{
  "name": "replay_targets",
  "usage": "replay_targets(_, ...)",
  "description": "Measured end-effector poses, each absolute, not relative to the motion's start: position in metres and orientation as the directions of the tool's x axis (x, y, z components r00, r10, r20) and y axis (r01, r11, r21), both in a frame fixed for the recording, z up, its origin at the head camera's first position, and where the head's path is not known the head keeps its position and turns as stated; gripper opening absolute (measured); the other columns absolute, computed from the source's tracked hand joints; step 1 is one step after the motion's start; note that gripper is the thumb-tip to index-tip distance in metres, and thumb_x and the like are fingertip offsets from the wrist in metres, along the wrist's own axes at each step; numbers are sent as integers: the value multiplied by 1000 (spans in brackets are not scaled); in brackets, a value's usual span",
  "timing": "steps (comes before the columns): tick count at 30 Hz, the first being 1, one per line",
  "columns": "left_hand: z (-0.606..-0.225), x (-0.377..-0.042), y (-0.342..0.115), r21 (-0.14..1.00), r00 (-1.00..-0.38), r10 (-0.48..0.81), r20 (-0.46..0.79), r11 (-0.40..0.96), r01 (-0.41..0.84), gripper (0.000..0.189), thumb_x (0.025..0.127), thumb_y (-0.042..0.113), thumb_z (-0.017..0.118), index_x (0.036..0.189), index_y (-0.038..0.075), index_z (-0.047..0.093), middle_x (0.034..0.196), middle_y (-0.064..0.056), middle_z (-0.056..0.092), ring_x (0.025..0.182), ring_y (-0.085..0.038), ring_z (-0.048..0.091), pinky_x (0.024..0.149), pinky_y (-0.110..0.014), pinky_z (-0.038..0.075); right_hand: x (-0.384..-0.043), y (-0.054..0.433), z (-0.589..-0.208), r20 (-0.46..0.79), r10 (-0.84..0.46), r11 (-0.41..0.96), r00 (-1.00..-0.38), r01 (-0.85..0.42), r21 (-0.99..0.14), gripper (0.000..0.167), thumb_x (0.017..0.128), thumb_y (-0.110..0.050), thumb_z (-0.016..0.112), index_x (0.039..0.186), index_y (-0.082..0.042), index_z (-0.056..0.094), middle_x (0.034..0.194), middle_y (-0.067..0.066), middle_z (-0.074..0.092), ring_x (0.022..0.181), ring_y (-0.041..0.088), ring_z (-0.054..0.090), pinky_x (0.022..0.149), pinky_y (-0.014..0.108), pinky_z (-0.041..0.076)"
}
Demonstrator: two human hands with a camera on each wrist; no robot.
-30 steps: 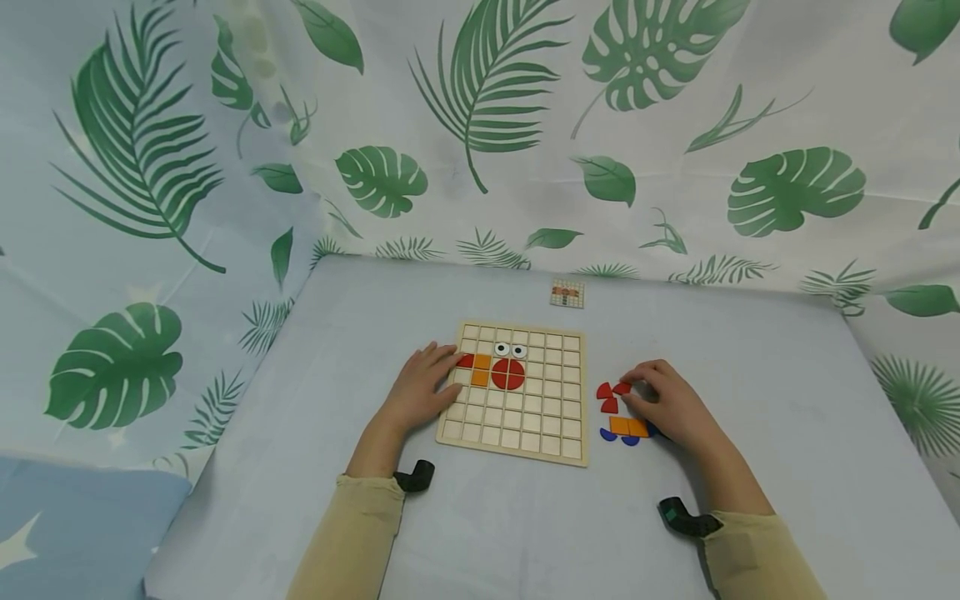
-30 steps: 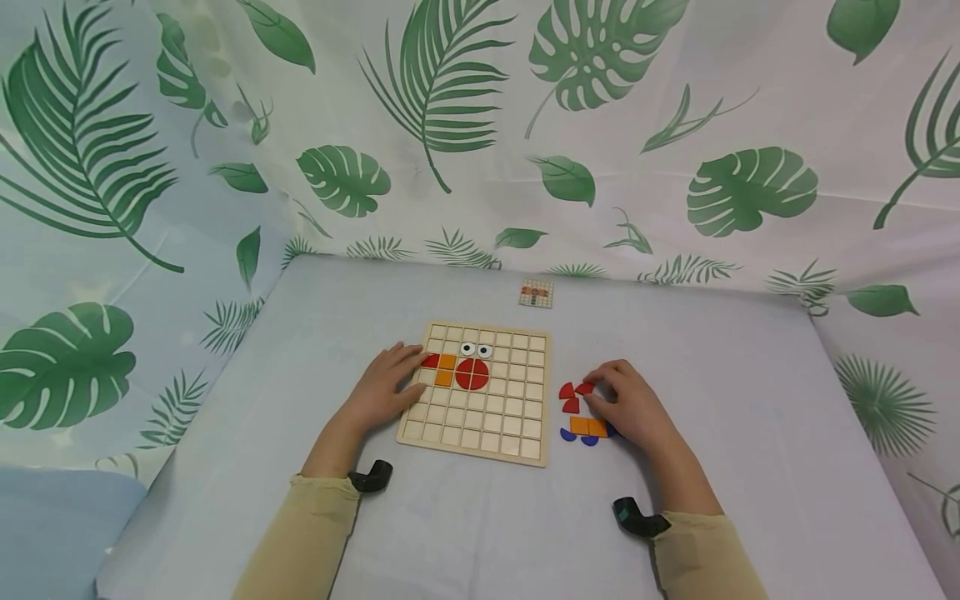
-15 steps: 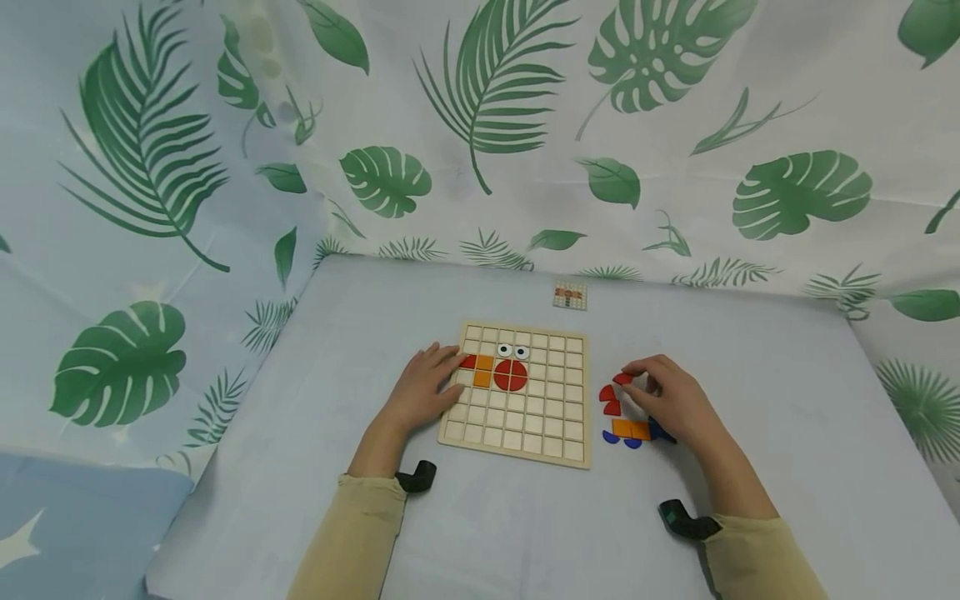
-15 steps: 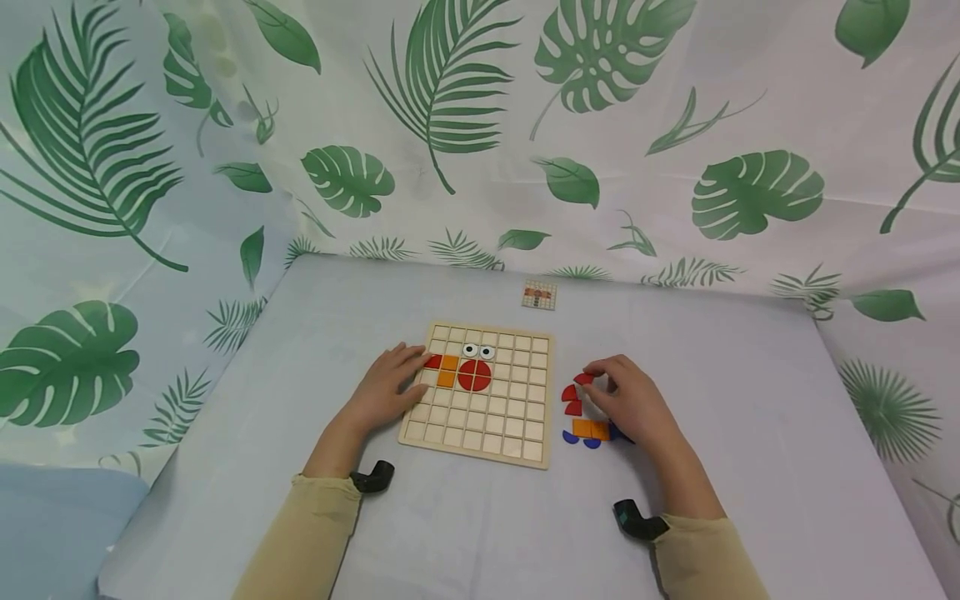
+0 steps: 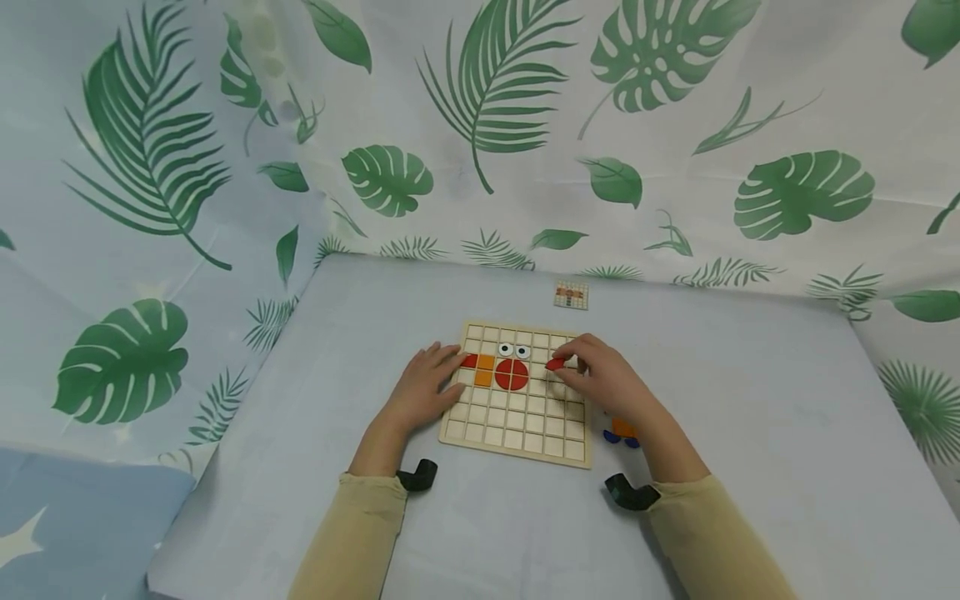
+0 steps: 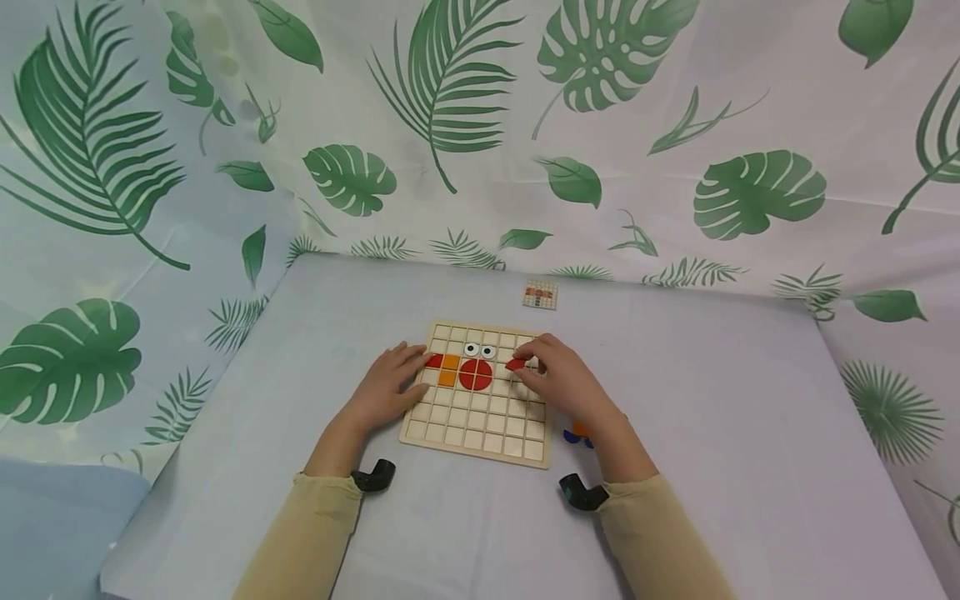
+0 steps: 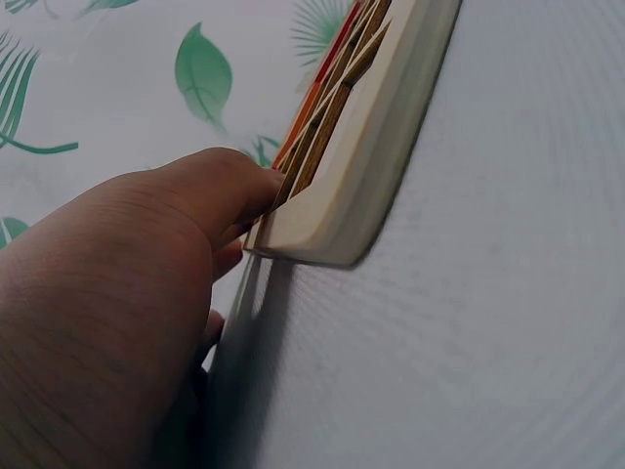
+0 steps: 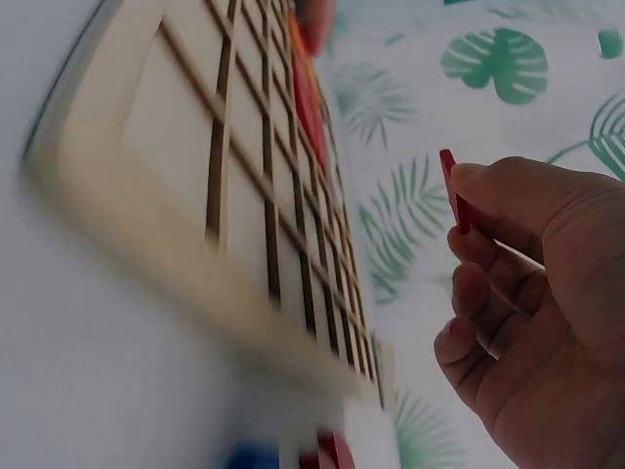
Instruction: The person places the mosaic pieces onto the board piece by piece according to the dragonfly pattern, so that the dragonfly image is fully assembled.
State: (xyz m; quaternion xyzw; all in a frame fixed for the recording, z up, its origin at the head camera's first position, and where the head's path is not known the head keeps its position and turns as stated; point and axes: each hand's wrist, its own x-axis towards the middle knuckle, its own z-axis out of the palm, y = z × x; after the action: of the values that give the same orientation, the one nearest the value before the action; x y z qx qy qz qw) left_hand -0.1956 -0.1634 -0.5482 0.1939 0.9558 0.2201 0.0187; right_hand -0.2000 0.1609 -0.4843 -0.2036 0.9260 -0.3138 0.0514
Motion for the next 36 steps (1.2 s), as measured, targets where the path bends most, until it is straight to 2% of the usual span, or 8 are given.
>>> replay_targets(8, -548, -197, -163, 426, -925, 378, 35, 832, 356, 58, 99, 39, 56, 152, 20, 41, 159, 0, 37, 152, -29, 22, 127, -47, 15, -213, 109, -487, 24, -465, 677, -885, -372, -635, 25, 95, -27, 66, 118, -15, 67, 113, 2, 60, 84, 16, 51, 69, 30, 46)
replay_targets(16, -546, -198, -164, 434, -919, 392, 42, 822, 370, 58, 99, 39, 56, 152, 20, 41, 158, 0, 38, 152, -29, 23, 127, -48, 15, -221, 69, -498, -7, -508, 666, -861, -388, -637, 27, 95, -26, 67, 118, -14, 68, 119, 5, 62, 97, 19, 61, 86, 37, 56)
replay_targets(24, -548, -197, -166, 440, -919, 391, 55, 816, 374, 58, 99, 40, 55, 151, 19, 42, 158, 0, 38, 152, -29, 23, 127, -48, 15, -223, 48, -508, -27, -512, 686, -859, -390, -614, 26, 95, -29, 67, 116, -15, 69, 116, 2, 63, 93, 16, 60, 81, 34, 54)
replay_targets(30, -548, -197, -167, 442, -914, 399, 71, 809, 388, 57, 99, 40, 55, 151, 19, 43, 157, -1, 39, 152, -30, 24, 126, -50, 16, -224, 39, -513, -13, -505, 701, -863, -402, -589, 22, 94, -31, 68, 112, -17, 70, 110, -1, 64, 100, 17, 61, 90, 38, 54)
replay_targets(36, -549, -198, -167, 446, -912, 401, 83, 804, 394, 56, 99, 40, 55, 150, 19, 44, 157, -1, 40, 152, -30, 24, 126, -50, 17, -224, 34, -515, -34, -507, 723, -861, -404, -561, 23, 94, -29, 68, 112, -15, 70, 115, 1, 64, 107, 20, 61, 95, 40, 53)
